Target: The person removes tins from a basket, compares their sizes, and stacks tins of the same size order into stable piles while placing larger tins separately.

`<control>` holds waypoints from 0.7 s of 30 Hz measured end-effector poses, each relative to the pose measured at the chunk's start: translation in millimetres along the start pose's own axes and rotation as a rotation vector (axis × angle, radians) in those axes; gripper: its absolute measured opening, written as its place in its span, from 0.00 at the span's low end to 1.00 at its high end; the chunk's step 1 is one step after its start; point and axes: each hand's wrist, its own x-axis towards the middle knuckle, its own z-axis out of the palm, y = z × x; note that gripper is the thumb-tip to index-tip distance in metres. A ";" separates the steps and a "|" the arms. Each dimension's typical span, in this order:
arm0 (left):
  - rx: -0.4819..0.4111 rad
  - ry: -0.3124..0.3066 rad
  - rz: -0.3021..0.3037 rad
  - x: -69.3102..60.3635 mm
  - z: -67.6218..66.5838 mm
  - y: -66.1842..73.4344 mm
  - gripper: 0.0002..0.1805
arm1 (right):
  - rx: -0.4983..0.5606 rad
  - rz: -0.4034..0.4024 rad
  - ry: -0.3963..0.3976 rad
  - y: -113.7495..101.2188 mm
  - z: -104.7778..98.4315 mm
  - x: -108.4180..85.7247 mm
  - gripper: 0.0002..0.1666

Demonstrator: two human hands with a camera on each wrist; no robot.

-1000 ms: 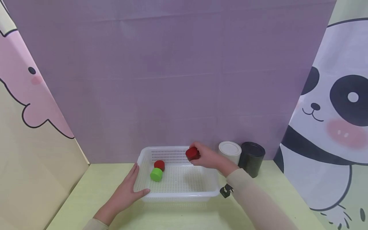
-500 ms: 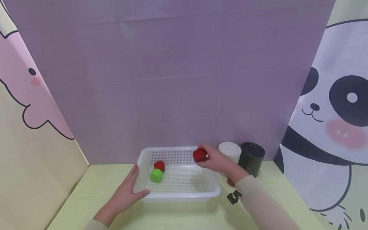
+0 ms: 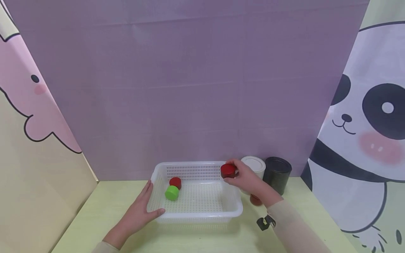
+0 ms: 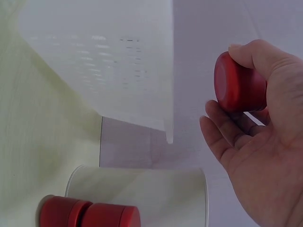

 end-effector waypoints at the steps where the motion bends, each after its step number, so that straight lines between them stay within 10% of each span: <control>1: 0.001 -0.002 0.000 -0.2 0.0 0.1 0.68 | -0.002 -0.006 0.009 1.0 -0.5 -1.2 0.36; 21: 0.011 0.010 0.019 1.9 2.7 -5.7 0.68 | -0.050 -0.005 0.153 28.0 -12.3 -27.3 0.35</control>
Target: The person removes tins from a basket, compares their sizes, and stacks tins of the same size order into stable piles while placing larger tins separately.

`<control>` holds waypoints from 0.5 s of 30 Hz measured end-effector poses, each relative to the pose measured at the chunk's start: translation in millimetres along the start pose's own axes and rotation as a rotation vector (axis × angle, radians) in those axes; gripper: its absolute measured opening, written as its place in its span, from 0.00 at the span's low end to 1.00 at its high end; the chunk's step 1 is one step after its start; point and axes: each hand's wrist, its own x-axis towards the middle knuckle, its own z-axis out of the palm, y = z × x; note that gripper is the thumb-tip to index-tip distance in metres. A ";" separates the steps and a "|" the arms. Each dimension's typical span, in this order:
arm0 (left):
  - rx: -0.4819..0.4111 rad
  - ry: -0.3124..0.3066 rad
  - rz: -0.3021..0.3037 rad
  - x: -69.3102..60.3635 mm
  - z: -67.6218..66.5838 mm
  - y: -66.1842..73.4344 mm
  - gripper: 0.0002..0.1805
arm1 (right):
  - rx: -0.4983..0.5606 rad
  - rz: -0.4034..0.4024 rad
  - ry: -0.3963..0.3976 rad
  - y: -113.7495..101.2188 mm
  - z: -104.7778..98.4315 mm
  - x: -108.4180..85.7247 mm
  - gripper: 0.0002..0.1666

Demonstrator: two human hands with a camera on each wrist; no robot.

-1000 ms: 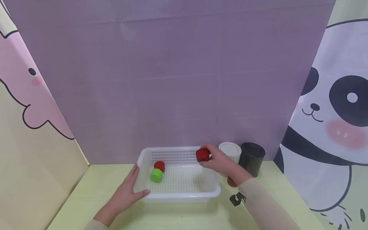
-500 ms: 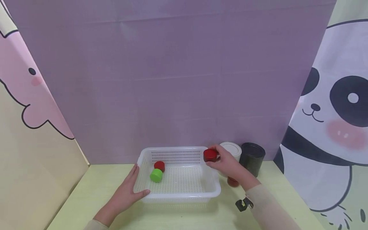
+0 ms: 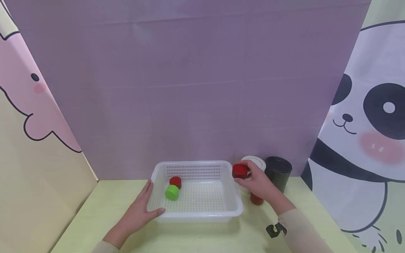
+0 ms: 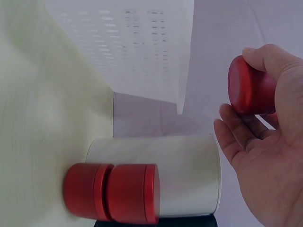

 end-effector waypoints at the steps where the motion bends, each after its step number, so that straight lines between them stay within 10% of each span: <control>1: 0.001 0.000 0.001 0.1 0.2 -0.2 0.68 | -0.002 0.012 0.005 0.4 -1.1 -1.7 0.36; 15: 0.012 -0.004 -0.001 -3.0 -4.1 7.9 0.68 | -0.018 0.070 0.090 14.3 -9.7 -21.2 0.37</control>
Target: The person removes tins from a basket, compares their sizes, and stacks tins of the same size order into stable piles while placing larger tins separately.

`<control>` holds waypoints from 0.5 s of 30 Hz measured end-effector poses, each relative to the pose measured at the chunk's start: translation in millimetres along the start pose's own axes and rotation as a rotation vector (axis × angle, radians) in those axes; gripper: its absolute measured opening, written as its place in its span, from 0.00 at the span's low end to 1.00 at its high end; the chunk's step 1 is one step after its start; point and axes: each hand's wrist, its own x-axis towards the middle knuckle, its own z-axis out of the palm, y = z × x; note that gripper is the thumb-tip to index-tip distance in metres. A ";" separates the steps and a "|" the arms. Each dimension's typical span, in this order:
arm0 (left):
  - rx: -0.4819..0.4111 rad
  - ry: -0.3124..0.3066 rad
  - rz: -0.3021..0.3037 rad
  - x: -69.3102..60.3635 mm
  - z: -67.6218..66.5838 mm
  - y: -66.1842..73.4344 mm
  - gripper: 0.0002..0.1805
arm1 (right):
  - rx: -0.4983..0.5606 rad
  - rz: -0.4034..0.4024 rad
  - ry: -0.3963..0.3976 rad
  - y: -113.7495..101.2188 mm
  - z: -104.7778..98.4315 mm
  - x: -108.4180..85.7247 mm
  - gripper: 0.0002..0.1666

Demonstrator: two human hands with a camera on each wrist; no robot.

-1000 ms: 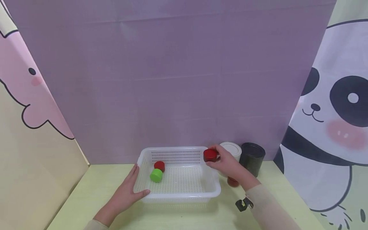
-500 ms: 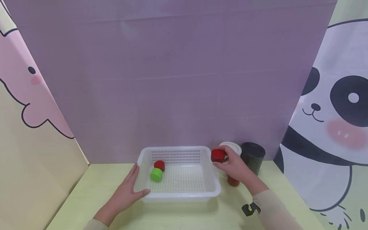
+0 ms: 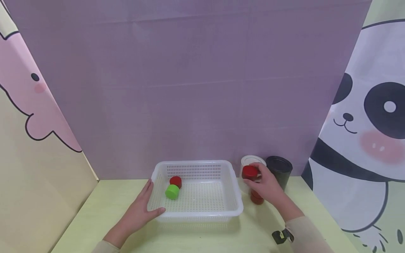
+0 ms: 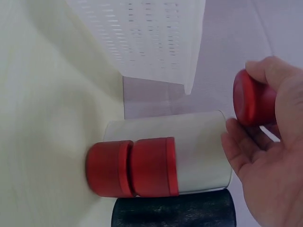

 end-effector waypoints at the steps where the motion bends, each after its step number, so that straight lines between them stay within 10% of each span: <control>1: 0.000 0.000 -0.001 0.0 0.0 0.0 0.68 | 0.002 0.006 0.007 1.2 -0.3 -0.8 0.37; 15: -0.002 -0.003 -0.027 1.8 1.7 -3.0 0.69 | 0.001 0.053 0.120 13.7 -2.3 -12.2 0.39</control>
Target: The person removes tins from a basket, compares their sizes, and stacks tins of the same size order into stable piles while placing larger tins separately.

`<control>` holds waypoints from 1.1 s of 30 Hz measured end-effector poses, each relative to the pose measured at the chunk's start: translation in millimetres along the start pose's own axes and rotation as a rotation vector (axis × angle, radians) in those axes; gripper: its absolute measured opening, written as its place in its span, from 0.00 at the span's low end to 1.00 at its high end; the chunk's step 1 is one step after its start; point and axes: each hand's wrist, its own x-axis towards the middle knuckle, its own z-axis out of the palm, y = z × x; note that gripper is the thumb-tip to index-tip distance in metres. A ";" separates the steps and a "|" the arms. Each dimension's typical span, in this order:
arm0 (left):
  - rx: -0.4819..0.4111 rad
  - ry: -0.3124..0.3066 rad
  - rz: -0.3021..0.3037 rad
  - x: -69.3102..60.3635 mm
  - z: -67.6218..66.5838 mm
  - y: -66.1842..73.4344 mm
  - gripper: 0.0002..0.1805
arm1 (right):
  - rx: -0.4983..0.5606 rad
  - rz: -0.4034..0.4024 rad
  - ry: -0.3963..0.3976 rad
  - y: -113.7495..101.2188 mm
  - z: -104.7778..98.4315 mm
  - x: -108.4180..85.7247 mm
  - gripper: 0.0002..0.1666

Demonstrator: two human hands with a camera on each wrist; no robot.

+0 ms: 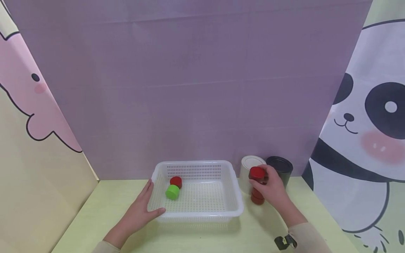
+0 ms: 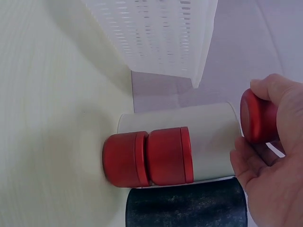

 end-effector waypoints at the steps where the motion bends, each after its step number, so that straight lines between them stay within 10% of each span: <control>1: -0.004 0.002 0.002 0.0 0.0 0.1 0.69 | 0.002 0.005 0.004 0.7 -0.1 -1.2 0.39; 33: -0.020 -0.007 -0.005 1.6 0.1 0.2 0.68 | -0.028 0.120 -0.015 33.7 7.9 -11.9 0.42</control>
